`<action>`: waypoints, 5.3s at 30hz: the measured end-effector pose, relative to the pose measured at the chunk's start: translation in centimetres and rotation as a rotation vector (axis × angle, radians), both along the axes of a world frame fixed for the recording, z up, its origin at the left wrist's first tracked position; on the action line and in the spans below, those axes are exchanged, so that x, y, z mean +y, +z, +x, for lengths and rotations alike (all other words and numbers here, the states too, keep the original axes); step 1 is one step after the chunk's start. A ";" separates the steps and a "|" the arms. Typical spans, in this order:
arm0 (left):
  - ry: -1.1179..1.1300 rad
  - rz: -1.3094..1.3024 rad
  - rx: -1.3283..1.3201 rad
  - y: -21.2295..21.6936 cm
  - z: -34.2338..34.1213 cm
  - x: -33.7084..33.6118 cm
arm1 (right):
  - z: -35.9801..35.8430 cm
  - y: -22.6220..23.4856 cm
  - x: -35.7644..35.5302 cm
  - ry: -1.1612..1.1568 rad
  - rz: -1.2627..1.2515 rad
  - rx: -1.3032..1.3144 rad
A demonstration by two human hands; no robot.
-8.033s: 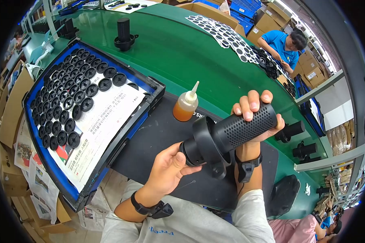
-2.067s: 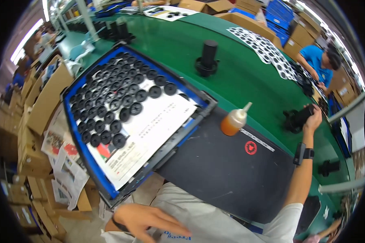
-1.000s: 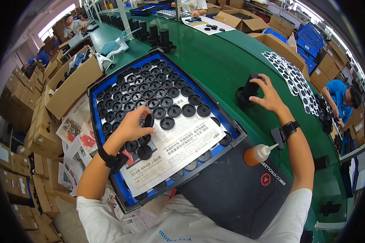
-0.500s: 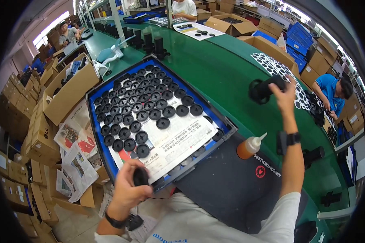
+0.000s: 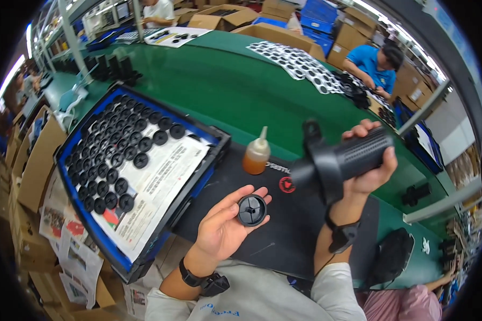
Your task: The person assembles black plastic components by fitting circular caps onto cylindrical handles and then applies liquid from a bottle into the centers of the remaining caps in a tray.
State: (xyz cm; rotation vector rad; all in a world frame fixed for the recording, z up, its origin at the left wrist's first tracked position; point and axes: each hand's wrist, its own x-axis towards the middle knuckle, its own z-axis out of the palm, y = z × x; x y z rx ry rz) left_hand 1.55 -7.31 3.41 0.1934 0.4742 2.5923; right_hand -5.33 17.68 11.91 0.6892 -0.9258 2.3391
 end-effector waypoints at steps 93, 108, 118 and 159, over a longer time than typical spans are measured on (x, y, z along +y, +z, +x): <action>-0.374 -0.438 0.066 -7.3 1.8 -1.8 | 4.1 -3.8 -0.8 0.197 0.376 -0.309; -0.265 -0.567 0.863 0.2 8.4 -13.9 | -8.7 -7.6 9.7 -0.501 0.421 -0.184; 1.448 -1.861 0.018 -4.3 10.6 -27.1 | -21.1 -15.7 17.1 -0.759 0.423 -0.458; 1.088 -0.873 -0.274 -9.3 6.7 -31.1 | -15.9 -1.9 -13.4 -0.372 1.665 -0.259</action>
